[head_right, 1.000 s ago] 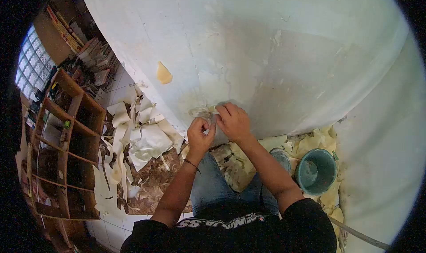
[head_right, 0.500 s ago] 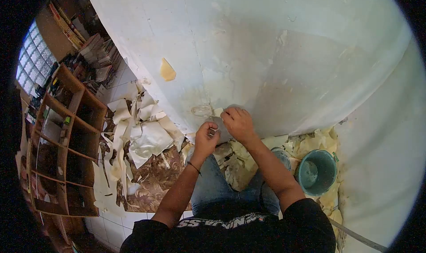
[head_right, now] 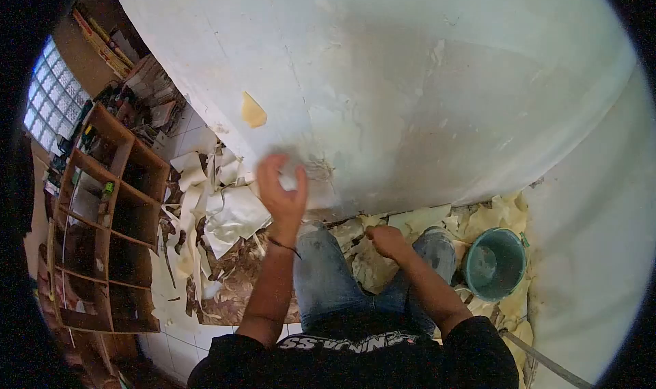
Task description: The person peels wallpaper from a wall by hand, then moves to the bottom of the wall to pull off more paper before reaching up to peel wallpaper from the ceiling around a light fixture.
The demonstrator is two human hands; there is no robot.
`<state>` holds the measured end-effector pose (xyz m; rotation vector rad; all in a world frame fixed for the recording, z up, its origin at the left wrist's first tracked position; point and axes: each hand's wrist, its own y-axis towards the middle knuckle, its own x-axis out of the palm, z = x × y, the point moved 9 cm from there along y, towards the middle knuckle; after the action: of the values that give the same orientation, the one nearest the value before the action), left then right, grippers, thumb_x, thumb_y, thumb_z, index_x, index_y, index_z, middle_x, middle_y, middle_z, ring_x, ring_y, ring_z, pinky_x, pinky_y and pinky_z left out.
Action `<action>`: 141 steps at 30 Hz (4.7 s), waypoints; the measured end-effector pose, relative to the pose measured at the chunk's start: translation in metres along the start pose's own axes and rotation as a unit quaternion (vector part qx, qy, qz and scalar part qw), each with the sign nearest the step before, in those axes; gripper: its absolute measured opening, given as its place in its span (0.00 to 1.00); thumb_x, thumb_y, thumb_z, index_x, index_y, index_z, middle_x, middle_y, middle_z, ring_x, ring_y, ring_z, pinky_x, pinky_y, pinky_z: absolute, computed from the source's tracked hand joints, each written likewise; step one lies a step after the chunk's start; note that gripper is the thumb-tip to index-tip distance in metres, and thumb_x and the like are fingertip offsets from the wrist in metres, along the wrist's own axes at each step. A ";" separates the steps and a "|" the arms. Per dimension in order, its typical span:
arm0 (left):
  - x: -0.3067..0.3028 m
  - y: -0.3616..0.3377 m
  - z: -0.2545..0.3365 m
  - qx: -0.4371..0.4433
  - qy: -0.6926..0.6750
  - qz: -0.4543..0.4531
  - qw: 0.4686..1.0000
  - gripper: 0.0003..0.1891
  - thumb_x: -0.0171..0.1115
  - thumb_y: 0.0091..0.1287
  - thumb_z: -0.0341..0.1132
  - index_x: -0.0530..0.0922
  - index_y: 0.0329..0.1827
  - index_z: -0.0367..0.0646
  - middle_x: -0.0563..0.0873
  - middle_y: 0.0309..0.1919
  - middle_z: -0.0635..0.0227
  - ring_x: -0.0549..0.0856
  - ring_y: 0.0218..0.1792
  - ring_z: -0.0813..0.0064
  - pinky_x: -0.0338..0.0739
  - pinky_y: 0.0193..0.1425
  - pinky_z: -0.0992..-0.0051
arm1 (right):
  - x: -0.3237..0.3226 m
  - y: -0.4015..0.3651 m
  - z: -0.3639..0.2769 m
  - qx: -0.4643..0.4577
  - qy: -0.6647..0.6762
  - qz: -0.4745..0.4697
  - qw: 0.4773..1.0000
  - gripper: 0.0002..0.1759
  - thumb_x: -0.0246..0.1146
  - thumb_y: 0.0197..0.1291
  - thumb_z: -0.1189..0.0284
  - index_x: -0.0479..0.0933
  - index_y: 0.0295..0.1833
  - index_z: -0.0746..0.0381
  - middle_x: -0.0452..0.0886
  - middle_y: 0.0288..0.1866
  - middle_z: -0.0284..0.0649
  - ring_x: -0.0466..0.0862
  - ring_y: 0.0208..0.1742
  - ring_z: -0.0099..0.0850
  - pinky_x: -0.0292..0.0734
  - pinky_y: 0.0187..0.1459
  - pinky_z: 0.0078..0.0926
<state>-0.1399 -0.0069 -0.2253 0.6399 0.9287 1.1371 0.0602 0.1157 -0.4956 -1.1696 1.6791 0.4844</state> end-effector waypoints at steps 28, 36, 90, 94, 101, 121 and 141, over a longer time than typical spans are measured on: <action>0.134 -0.277 -0.022 -0.041 0.041 -0.676 0.735 0.32 0.74 0.65 0.43 0.79 0.70 0.39 0.85 0.64 0.48 0.84 0.63 0.46 0.81 0.67 0.54 | 0.224 -0.333 0.492 0.525 0.233 0.007 0.819 0.20 0.66 0.64 0.71 0.85 0.57 0.73 0.87 0.58 0.59 0.89 0.58 0.50 0.82 0.61 0.44; 0.104 -0.271 -0.130 -0.646 -0.296 -0.156 0.686 0.21 0.64 0.79 0.44 0.76 0.66 0.40 0.81 0.60 0.61 0.83 0.62 0.59 0.79 0.70 0.58 | 0.244 -0.363 0.491 0.541 0.527 0.189 0.628 0.18 0.59 0.76 0.54 0.82 0.53 0.57 0.84 0.47 0.40 0.83 0.42 0.35 0.78 0.41 0.36; 0.168 -0.340 -0.219 -0.728 -0.550 0.220 0.347 0.49 0.37 0.80 0.69 0.46 0.90 0.39 0.51 0.89 0.54 0.54 0.88 0.55 0.46 0.90 0.55 | -0.079 -0.022 -0.004 -0.102 -0.150 0.130 0.975 0.33 0.70 0.61 0.68 0.75 0.72 0.65 0.71 0.77 0.57 0.69 0.78 0.59 0.64 0.79 0.58; 0.164 -0.355 -0.199 -0.741 -0.494 0.300 0.343 0.45 0.42 0.81 0.65 0.54 0.87 0.35 0.61 0.84 0.55 0.64 0.83 0.54 0.53 0.87 0.55 | -0.094 -0.113 0.111 0.118 -0.031 0.257 0.959 0.26 0.70 0.64 0.72 0.77 0.67 0.64 0.76 0.73 0.56 0.76 0.72 0.59 0.71 0.73 0.54; 0.119 -0.301 -0.176 -0.673 -0.445 0.227 0.546 0.37 0.48 0.81 0.60 0.65 0.82 0.40 0.73 0.72 0.59 0.71 0.74 0.58 0.65 0.79 0.56 | -0.070 -0.127 0.099 0.057 -0.022 0.299 0.952 0.29 0.71 0.63 0.72 0.75 0.69 0.65 0.75 0.75 0.56 0.76 0.72 0.58 0.74 0.72 0.51; 0.086 -0.281 -0.199 -0.626 -0.375 0.118 0.674 0.38 0.45 0.83 0.58 0.60 0.87 0.42 0.65 0.85 0.58 0.65 0.82 0.55 0.59 0.82 0.56 | -0.016 0.068 -0.168 -0.271 -0.289 0.289 0.871 0.36 0.60 0.66 0.66 0.70 0.77 0.75 0.64 0.84 0.58 0.62 0.85 0.51 0.58 0.80 0.59; 0.082 -0.295 -0.195 -0.602 -0.352 0.077 0.713 0.30 0.49 0.83 0.58 0.72 0.76 0.45 0.79 0.66 0.68 0.78 0.66 0.66 0.72 0.68 0.59 | -0.009 0.071 -0.165 -0.241 -0.311 0.329 0.858 0.30 0.61 0.63 0.68 0.76 0.69 0.71 0.68 0.80 0.57 0.72 0.71 0.44 0.66 0.70 0.47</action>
<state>-0.1602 -0.0275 -0.5872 -0.0071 -0.5987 1.2255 -0.0828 0.0277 -0.4319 -0.5996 1.3565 1.6068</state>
